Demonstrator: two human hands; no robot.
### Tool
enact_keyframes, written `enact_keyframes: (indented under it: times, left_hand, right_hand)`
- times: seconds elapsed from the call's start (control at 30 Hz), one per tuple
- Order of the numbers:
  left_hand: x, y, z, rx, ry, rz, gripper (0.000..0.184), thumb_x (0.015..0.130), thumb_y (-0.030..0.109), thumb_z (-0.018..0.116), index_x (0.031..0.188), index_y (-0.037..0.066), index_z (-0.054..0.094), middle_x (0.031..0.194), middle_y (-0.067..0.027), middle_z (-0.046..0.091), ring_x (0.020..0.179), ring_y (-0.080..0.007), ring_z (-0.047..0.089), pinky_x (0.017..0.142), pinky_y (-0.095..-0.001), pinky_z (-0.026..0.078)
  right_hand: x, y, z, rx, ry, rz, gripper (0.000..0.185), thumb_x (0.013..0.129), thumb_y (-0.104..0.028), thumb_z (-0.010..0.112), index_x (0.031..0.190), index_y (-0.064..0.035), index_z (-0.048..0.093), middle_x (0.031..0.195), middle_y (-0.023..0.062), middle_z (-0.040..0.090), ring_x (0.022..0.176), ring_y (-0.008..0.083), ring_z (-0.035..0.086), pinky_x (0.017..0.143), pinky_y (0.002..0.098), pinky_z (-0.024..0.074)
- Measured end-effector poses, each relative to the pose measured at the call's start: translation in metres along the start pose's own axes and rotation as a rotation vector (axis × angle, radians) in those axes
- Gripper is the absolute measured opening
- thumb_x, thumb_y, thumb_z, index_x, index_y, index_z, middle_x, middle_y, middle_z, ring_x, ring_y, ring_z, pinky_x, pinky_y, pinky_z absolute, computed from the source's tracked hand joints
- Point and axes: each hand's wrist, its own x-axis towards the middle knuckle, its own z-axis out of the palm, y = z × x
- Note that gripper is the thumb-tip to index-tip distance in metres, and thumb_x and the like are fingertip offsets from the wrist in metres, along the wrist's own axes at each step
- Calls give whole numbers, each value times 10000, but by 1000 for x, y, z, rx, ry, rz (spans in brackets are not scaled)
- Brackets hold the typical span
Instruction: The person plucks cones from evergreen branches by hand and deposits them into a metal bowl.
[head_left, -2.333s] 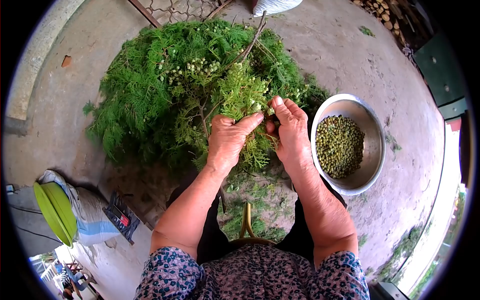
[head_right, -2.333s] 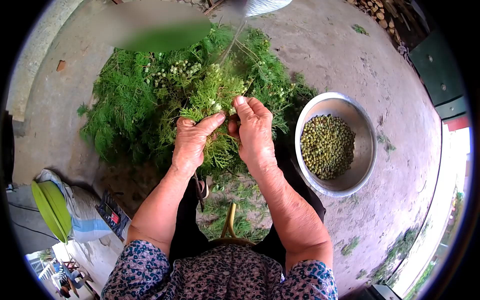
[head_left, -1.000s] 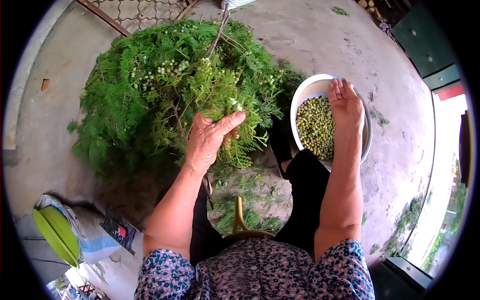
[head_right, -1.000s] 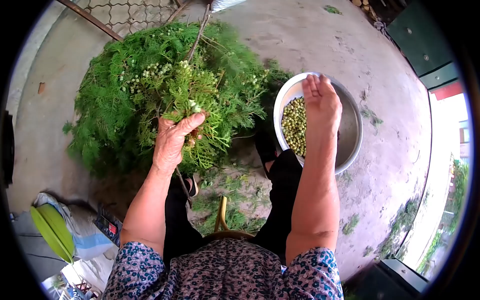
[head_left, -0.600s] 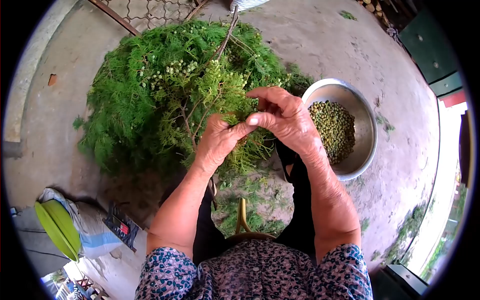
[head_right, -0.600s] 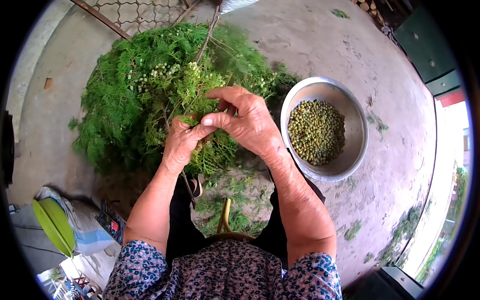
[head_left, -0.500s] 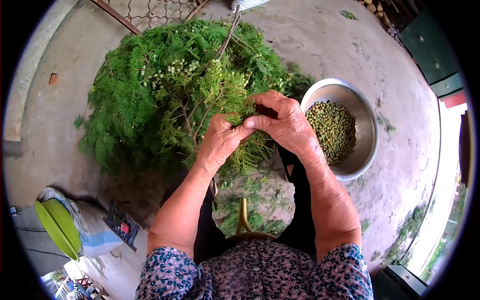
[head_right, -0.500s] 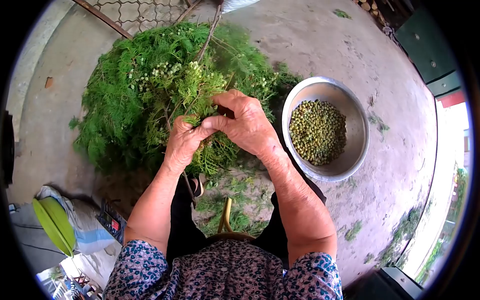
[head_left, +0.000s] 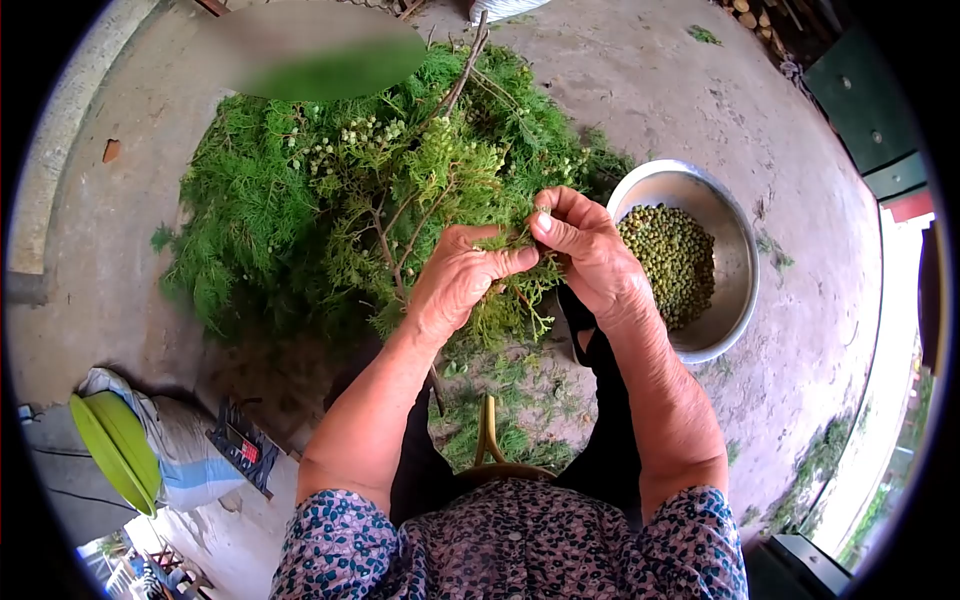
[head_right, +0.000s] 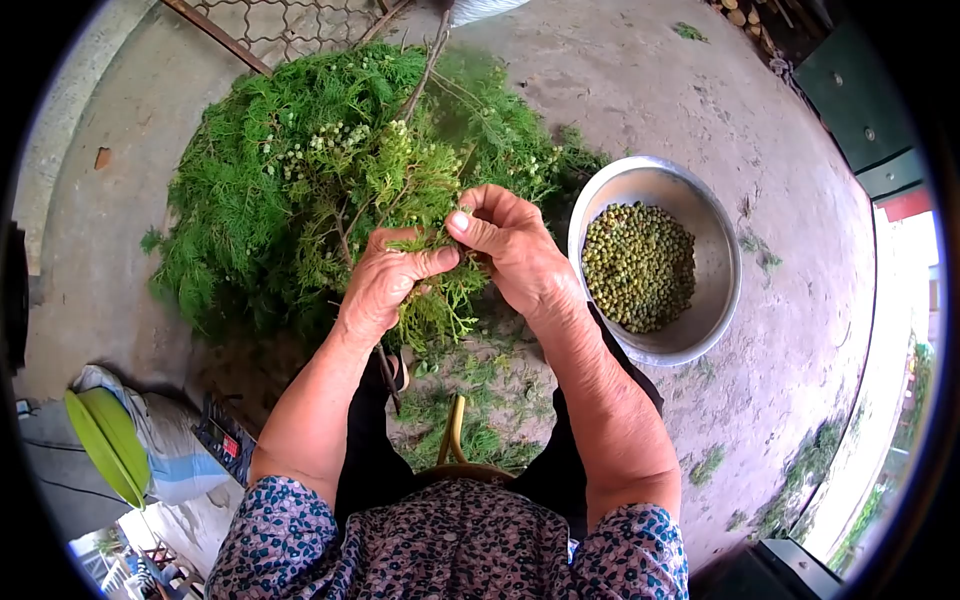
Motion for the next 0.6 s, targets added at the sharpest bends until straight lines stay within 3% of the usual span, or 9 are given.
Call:
enact_keyframes:
  times: [0.17, 0.23, 0.33, 0.43, 0.5, 0.57, 0.6]
  left_hand:
    - [-3, 29, 7, -279, -244, 7, 207, 714, 228, 719, 812, 74, 620, 684, 36, 597, 616, -70, 500, 534, -222, 378]
    - [-3, 29, 6, -322, -198, -14, 192, 712, 207, 721, 811, 80, 617, 702, 29, 602, 608, -65, 502, 506, -210, 373]
    - [5, 20, 7, -394, -103, -40, 169, 715, 183, 717, 809, 88, 613, 722, 20, 607, 601, -63, 511, 478, -206, 379]
    - [11, 13, 6, -456, -54, 38, 181, 728, 217, 705, 811, 85, 613, 728, 2, 609, 605, -87, 537, 478, -239, 419]
    - [12, 16, 4, -485, -29, 97, 212, 735, 259, 695, 813, 78, 616, 734, -21, 616, 607, -114, 552, 484, -268, 441]
    - [25, 6, 0, -547, 3, 110, 248, 742, 274, 679, 864, 69, 609, 744, -52, 625, 629, -135, 566, 524, -288, 487]
    - [24, 9, -4, -588, -27, 93, 258, 760, 267, 660, 902, 62, 598, 773, -49, 614, 665, -141, 556, 561, -289, 479]
  right_hand:
    - [-8, 5, 5, 204, 130, -32, 136, 777, -161, 654, 791, -76, 550, 729, -34, 546, 673, 69, 493, 654, 203, 400]
    - [-6, 1, -5, 311, 280, -26, 122, 800, -184, 623, 807, -79, 561, 703, 7, 552, 640, 103, 500, 591, 243, 430]
    - [-4, -13, -28, 438, 163, -140, 131, 830, -181, 579, 806, -58, 543, 673, 32, 520, 627, 132, 509, 577, 278, 451]
    - [-9, -28, -63, 368, 487, -301, 138, 877, -132, 476, 818, -14, 517, 754, 90, 535, 692, 187, 541, 636, 329, 493]
    - [-11, -31, -112, 630, 725, -541, 197, 890, -101, 415, 994, 56, 474, 940, 179, 544, 830, 270, 570, 754, 385, 510]
    - [-27, -48, -157, 1174, 649, -509, 339, 897, -86, 369, 1182, 92, 330, 1095, 244, 493, 972, 359, 533, 867, 452, 470]
    - [-30, -54, -160, 1145, 754, -514, 381, 901, -88, 364, 1221, 96, 269, 1111, 259, 483, 1007, 390, 506, 889, 470, 452]
